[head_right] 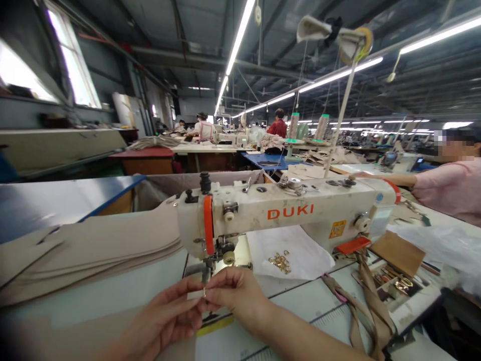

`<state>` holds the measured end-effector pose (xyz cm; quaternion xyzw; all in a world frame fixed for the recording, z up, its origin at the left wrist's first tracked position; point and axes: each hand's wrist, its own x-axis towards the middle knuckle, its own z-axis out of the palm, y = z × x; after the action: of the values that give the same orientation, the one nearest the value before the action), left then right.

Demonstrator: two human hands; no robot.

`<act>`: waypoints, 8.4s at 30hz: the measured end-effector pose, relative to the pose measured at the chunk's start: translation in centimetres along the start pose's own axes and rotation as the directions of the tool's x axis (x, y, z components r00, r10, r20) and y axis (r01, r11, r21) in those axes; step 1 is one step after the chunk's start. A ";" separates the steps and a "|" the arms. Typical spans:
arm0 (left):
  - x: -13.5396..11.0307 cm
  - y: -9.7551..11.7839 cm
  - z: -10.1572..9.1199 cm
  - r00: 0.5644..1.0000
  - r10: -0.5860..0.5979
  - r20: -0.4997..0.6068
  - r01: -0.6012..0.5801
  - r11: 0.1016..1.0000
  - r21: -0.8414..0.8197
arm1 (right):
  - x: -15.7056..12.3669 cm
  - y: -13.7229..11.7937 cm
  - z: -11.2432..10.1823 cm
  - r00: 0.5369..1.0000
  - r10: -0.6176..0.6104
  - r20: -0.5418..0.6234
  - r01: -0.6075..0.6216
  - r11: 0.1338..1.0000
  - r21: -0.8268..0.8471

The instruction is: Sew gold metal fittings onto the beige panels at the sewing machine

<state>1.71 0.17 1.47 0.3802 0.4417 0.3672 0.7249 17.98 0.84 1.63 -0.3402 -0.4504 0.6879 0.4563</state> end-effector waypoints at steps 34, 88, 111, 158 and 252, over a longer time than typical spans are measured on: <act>-0.9 -0.9 0.8 0.859 0.502 -0.097 -0.420 0.801 0.427 | -2.0 0.9 -0.1 0.829 -0.547 0.116 0.490 0.611 -0.621; -3.9 -2.0 -3.9 0.720 0.615 0.321 -0.295 -0.147 0.944 | 2.1 0.2 2.0 0.980 0.195 -0.025 -0.149 0.656 -0.740; -2.1 -1.6 -1.4 0.562 0.686 0.462 -0.367 -0.294 0.883 | 3.1 0.4 1.9 0.965 0.261 -0.008 -0.162 0.574 -0.803; -1.3 -0.8 -1.7 0.545 0.712 0.443 -0.448 -0.199 0.872 | -0.4 1.1 -0.9 0.761 -0.223 0.609 0.571 -0.215 -0.792; -1.0 -1.2 -1.8 0.531 0.692 0.489 -0.460 -0.249 0.852 | -2.0 1.4 0.1 0.691 -0.221 0.688 0.664 -0.184 -0.725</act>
<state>-0.11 -0.83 0.22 0.8642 0.3853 0.3232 -0.0157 18.14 -1.30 0.45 -0.2480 -0.9426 0.0103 0.2233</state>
